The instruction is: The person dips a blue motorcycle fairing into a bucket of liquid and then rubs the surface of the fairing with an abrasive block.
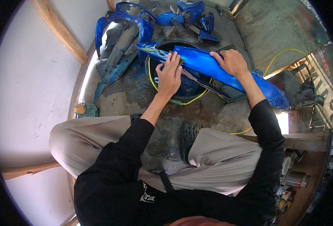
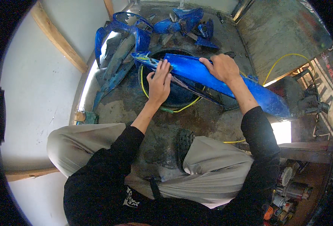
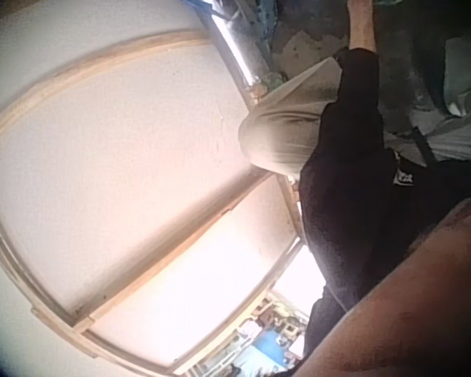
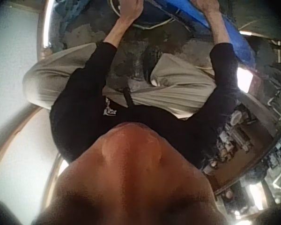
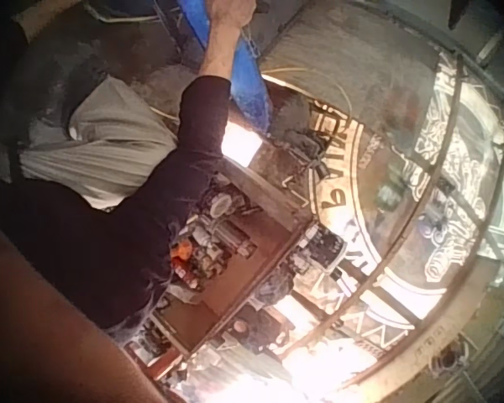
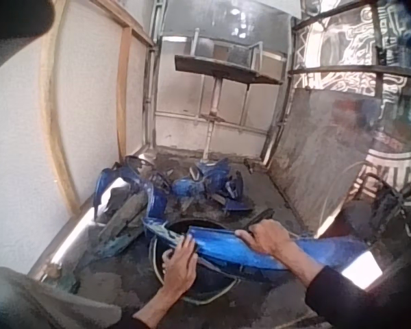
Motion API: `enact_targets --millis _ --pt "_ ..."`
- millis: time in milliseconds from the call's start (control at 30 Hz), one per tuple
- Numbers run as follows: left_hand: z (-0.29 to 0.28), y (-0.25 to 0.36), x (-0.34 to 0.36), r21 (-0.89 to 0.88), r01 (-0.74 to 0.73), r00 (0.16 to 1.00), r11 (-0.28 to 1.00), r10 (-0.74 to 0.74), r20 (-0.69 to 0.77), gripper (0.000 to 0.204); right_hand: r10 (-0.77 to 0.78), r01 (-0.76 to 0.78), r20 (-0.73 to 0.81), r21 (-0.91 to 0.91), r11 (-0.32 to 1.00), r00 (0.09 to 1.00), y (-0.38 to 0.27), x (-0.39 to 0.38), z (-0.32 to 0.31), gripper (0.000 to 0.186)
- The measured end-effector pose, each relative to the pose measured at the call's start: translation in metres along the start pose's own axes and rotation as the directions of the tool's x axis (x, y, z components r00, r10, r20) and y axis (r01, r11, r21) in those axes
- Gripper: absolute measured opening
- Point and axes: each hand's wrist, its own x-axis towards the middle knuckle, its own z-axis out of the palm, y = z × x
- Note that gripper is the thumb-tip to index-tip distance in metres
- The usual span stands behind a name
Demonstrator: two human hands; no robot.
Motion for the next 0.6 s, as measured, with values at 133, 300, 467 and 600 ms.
enact_targets --millis 133,300,467,600 --pt "-0.002 0.008 -0.003 -0.065 -0.144 0.985 0.987 0.149 0.088 0.045 0.031 -0.031 0.045 0.001 1.000 0.999 -0.001 -0.001 -0.003 0.076" --pt "-0.001 0.006 -0.002 -0.030 -0.081 0.996 0.996 0.082 0.026 0.044 0.033 -0.034 0.044 0.005 0.999 0.998 -0.002 0.000 -0.004 0.076" --pt "0.002 -0.003 -0.001 0.028 0.055 0.997 0.998 -0.053 -0.061 0.044 0.023 -0.023 0.045 -0.014 1.000 0.999 -0.003 0.002 -0.001 0.075" --pt "0.000 0.005 -0.002 -0.036 -0.076 0.997 0.996 0.076 -0.007 0.043 0.019 -0.018 0.030 -0.015 1.000 0.999 0.000 0.000 0.000 0.075"
